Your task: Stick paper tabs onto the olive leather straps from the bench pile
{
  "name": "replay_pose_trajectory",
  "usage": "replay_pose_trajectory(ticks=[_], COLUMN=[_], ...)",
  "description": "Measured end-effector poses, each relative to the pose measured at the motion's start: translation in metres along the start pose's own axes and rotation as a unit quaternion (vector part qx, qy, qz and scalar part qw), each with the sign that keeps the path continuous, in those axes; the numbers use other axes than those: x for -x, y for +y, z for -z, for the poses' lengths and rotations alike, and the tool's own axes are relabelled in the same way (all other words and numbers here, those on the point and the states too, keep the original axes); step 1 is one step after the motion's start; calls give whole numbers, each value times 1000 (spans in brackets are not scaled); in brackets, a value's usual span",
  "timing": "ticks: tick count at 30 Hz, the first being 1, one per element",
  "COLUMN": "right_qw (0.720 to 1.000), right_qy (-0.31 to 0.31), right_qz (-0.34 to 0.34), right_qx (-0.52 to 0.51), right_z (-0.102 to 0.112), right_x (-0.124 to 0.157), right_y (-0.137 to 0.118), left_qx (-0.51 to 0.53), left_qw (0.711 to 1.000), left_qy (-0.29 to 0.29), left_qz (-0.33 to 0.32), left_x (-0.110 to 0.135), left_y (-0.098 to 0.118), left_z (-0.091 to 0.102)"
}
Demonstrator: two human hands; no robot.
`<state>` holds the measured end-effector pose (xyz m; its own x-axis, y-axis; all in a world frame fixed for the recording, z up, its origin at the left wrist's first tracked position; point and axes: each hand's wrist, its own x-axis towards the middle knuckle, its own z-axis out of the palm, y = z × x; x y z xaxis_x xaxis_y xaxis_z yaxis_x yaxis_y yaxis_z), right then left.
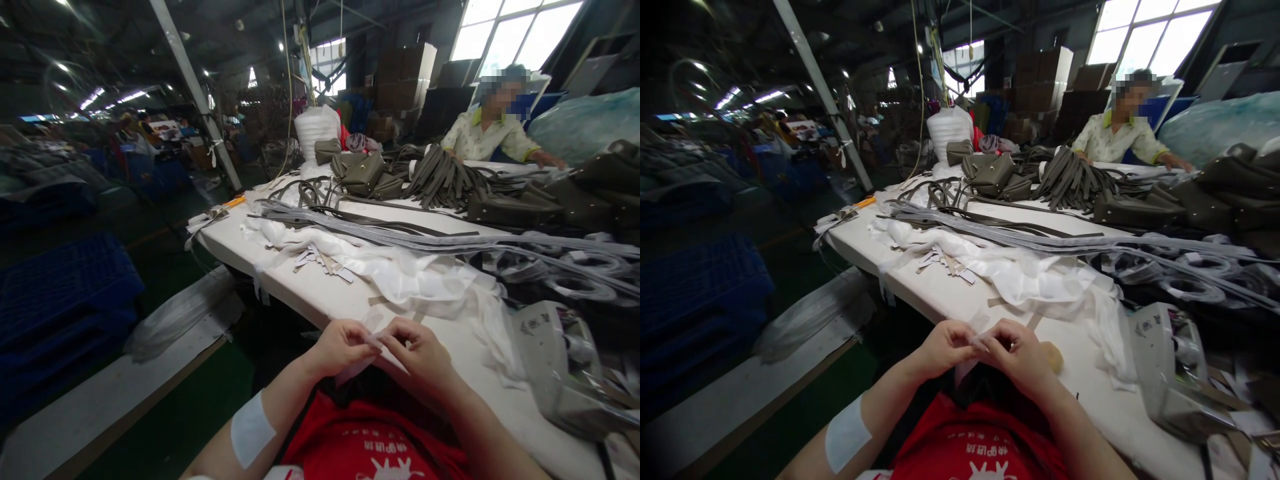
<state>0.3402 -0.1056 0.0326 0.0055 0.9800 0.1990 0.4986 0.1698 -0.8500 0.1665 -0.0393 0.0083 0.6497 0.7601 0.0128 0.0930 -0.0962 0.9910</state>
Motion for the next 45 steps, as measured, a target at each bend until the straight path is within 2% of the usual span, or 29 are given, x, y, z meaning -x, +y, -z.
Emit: replay_pose_trajectory(ticks=[6,10,13,20,26,31,35,39,45], right_qw=[999,990,982,991,995,992,990,991,994], right_qy=[33,117,154,88,68,104,120,101,40], right_qz=[15,74,78,4,-11,-13,-29,-59,-40], right_qx=[7,38,80,96,70,67,66,62,92], right_z=[-2,1,2,-4,-5,-3,-1,-2,3], right_x=[0,5,7,5,6,7,8,4,-6], right_y=[4,2,1,3,-5,0,1,2,9], left_qx=[-12,-17,-41,-99,-80,-36,-60,-112,-131], left_qw=[999,999,997,991,994,997,996,993,987], left_qy=[-26,-21,-13,-3,26,44,44,16,-85], left_qz=[-20,-44,-56,-91,-64,-46,-44,-32,-40], left_x=[4,3,2,0,-3,-7,-10,-15,-24], left_y=[8,10,9,4,0,0,-1,-6,-7], left_z=[0,3,5,4,2,1,0,2,5])
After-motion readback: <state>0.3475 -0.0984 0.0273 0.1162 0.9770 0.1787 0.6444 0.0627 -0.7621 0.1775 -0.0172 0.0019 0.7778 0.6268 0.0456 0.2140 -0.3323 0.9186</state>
